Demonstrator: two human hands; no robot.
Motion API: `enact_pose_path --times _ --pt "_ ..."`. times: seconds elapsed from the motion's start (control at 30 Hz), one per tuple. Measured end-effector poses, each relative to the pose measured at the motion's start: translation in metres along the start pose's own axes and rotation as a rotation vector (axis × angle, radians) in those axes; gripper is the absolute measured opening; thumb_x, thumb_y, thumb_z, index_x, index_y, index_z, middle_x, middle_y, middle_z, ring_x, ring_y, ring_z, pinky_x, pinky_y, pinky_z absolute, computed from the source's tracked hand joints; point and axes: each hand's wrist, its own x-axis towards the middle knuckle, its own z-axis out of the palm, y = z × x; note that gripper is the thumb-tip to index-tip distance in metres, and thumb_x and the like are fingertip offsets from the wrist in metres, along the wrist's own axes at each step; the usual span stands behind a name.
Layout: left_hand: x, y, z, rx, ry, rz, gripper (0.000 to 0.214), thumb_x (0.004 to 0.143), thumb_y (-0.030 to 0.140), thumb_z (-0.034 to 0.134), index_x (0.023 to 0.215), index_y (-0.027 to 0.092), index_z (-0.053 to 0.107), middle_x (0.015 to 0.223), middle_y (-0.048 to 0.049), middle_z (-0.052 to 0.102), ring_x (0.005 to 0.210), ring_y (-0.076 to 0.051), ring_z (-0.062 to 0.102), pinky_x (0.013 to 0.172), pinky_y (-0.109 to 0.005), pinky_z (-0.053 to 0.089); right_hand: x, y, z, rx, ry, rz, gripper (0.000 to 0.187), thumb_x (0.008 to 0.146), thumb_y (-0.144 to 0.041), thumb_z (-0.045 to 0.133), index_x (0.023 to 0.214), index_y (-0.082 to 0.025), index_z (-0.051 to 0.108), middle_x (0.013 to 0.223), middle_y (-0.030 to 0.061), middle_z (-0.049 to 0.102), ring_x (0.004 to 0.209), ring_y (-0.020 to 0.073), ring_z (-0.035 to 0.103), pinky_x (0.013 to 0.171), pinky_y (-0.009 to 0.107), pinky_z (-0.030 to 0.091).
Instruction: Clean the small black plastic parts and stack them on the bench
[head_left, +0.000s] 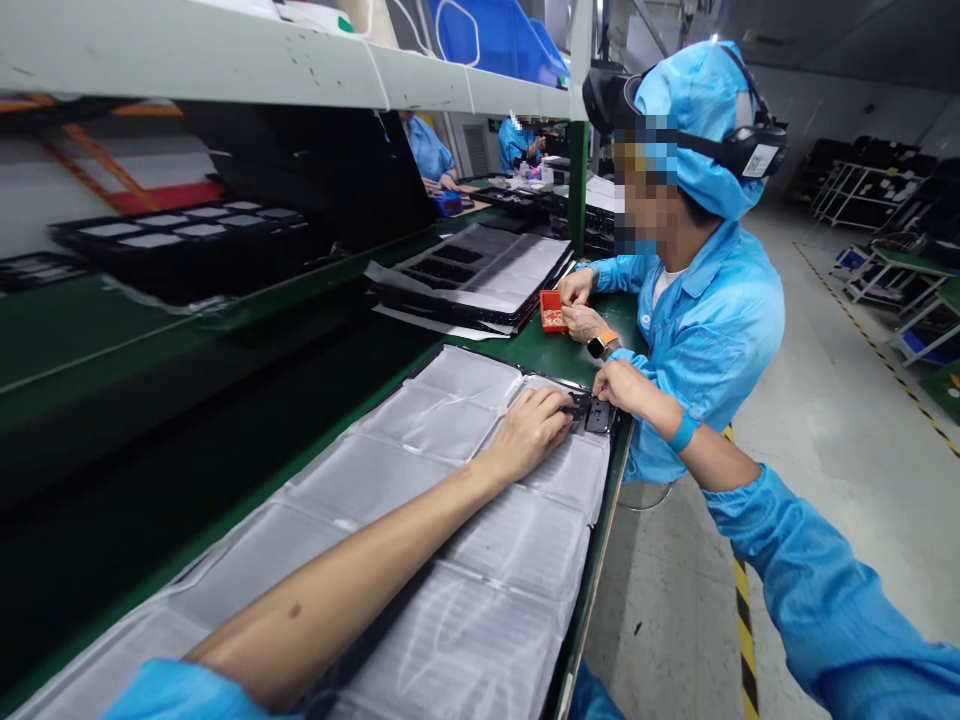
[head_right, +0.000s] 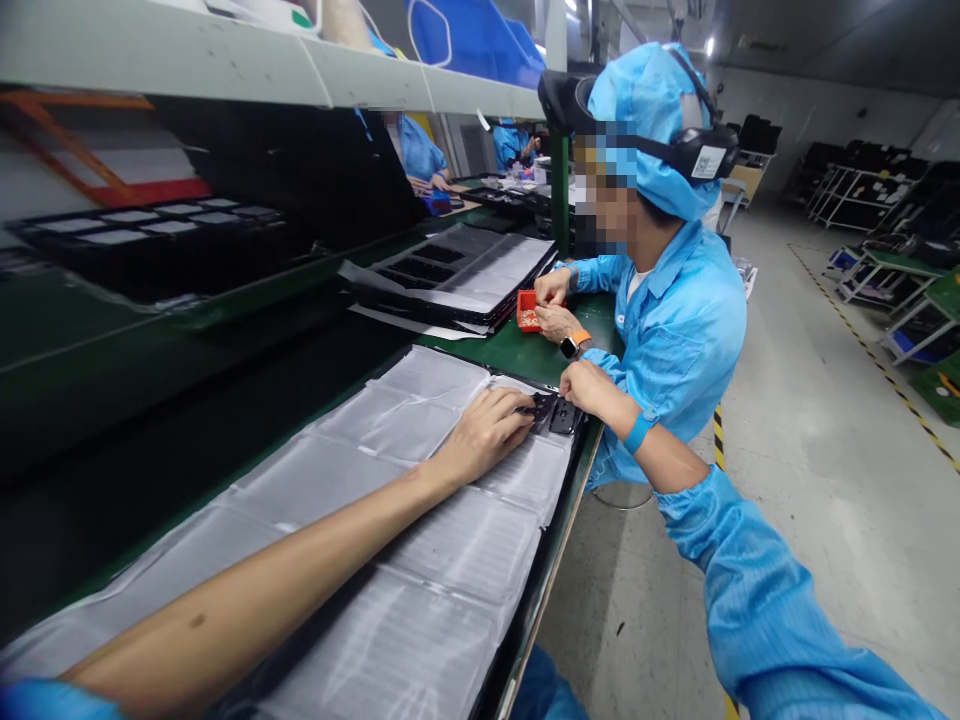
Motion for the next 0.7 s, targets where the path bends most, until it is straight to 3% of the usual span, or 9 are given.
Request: enact_pose_path --times 0.33,0.7 --pt "0.018 0.007 0.006 0.023 -0.213 0.106 0.026 0.106 0.015 0.051 0.089 0.018 0.071 0.109 -0.0101 0.071 0.098 -0.025 0.06 0.083 -0.037 0.046 -0.014 0.006 0.007 -0.016 0.093 0.005 0.029 0.105 -0.033 0.07 0.129 -0.017 0.068 0.128 0.0098 0.07 0.107 0.0246 0.072 0.091 0.044 0.063" --pt "0.024 0.005 0.006 -0.033 -0.326 0.067 0.02 0.104 0.015 0.055 0.095 0.017 0.073 0.103 -0.0079 0.071 0.093 -0.023 0.064 0.085 -0.034 0.049 -0.013 0.007 0.016 -0.02 0.197 -0.043 0.031 0.104 -0.034 0.07 0.13 -0.017 0.067 0.13 0.0101 0.07 0.11 0.0257 0.072 0.093 0.047 0.062"
